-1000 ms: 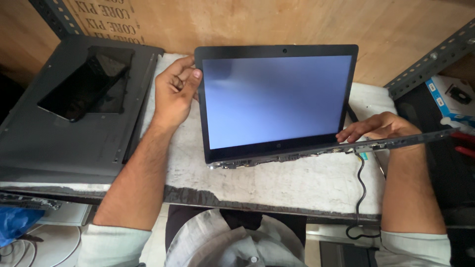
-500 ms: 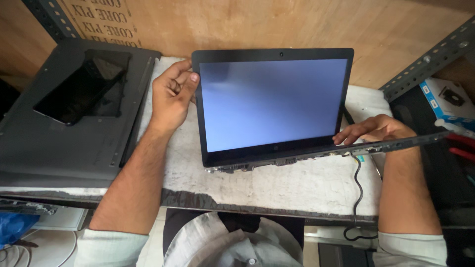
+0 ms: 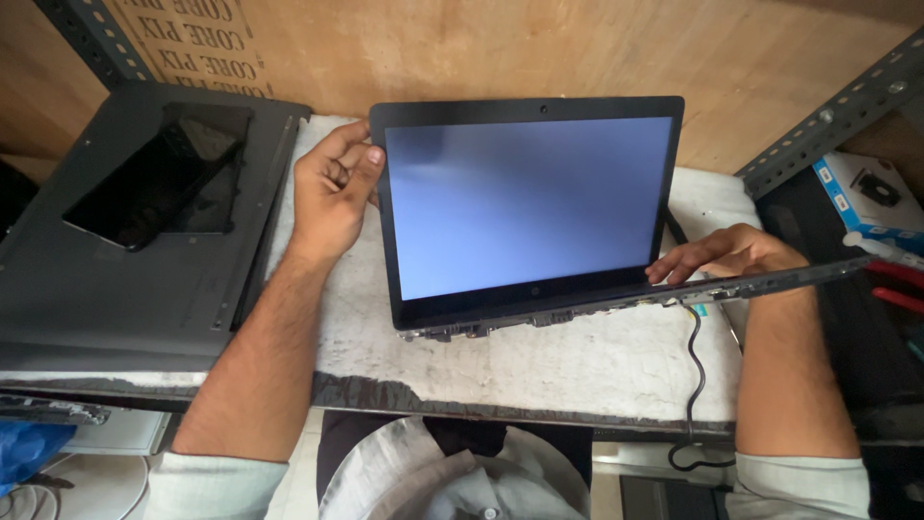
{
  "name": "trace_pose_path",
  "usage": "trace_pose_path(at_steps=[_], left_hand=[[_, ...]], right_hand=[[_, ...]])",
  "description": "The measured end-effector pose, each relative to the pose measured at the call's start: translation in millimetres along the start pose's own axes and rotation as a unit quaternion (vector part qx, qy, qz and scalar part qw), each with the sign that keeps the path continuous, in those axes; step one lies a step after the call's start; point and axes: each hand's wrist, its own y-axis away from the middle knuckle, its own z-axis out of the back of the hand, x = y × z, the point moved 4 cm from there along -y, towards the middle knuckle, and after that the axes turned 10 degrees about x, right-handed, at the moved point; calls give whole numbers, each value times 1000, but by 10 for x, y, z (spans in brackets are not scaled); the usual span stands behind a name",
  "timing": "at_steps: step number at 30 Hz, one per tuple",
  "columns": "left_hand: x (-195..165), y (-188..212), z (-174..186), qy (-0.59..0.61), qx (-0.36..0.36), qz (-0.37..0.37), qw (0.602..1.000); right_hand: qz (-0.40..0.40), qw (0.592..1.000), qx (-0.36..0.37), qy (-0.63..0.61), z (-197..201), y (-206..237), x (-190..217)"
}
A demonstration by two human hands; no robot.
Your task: The person works on an opened laptop at a repair bench, holding and repositioning the chassis to view the exposed motherboard and screen, then removes the hard drive from the board and sets it on the bench beside the laptop.
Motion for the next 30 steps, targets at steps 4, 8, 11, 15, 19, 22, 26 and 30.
trace_pose_path(at_steps=[4,8,11,15,19,22,26,30], left_hand=[[17,-3,20,-19,-1,-6,1000],[40,-26,43,-29,-10,2,1000],[55,-48,38,-5,-9,5,1000],[70,-50,43,2,-4,6,1000],[92,-49,59,-3,-8,0,1000],[107,-52,61,0,-6,-3,1000],[106,-54,63,0,-4,-2,1000],[102,-51,65,-7,-3,-1,1000]], right_hand=[[2,1000,12,11,-11,-22,-7],[14,1000,-12,-11,19,-30,-8],[-14,1000,3,-3,56,-35,7],[-9,1000,-13,-24,83,-19,-2],[0,999,19,38,67,-36,8],[-22,999,-23,-5,103,-12,-15],[-8,999,-31,-14,89,6,-17],[-11,999,-32,-8,90,17,-17]])
